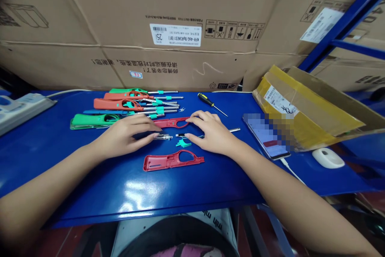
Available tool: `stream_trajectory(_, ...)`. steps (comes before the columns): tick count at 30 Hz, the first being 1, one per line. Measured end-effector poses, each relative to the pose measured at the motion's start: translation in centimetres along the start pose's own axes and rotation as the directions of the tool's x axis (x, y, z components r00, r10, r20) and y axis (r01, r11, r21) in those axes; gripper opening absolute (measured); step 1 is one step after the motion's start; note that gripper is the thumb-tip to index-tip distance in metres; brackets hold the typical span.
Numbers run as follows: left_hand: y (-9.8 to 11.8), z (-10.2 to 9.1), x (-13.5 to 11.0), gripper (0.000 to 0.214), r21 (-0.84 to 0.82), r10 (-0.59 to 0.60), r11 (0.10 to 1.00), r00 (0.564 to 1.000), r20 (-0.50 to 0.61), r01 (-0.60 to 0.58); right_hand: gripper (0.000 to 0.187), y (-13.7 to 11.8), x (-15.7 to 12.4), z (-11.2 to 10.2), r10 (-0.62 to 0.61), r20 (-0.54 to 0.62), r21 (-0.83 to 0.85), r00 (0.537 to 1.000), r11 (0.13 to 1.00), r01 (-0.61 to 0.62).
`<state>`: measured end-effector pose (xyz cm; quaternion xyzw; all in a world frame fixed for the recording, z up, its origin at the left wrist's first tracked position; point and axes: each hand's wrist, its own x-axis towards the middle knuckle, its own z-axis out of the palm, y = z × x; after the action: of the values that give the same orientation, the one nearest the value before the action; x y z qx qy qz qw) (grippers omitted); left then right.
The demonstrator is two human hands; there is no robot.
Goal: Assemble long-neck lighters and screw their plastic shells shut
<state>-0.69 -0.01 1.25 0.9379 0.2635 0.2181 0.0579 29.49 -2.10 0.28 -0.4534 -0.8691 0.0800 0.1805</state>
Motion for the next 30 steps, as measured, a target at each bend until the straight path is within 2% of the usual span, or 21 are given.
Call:
stream_trajectory(8, 0.0, 0.6, -0.1, 0.025, -0.025, 0.001, 1.0, 0.999, 0.053, 0.0, 0.042, -0.2, 0.1, -0.1, -0.031, 0.074, 0.02, 0.997, 0.999, 0.03)
stream_trajectory(12, -0.1, 0.8, -0.2, 0.025, -0.041, 0.001, 0.999, 0.998, 0.065, 0.002, 0.038, -0.1, 0.1, -0.1, -0.044, 0.06, 0.049, 0.997, 0.998, 0.041)
stream_trajectory(18, 0.1, 1.0, -0.1, 0.023, -0.051, -0.011, 0.999, 0.998, 0.061, 0.014, 0.027, 0.5, 0.3, -0.1, -0.106, 0.019, 0.09, 0.994, 0.991, 0.103)
stream_trajectory(23, 0.4, 1.1, 0.1, 0.022, -0.042, -0.019, 0.999, 0.998, 0.054, 0.021, 0.007, 0.7, 0.4, -0.5, -0.078, 0.018, 0.082, 0.997, 0.994, 0.076)
stream_trajectory(30, 1.1, 1.0, 0.2, 0.023, -0.047, -0.031, 0.998, 0.999, 0.013, 0.031, 0.009, 0.7, 0.2, -0.7, -0.074, 0.066, 0.076, 0.995, 0.995, 0.069)
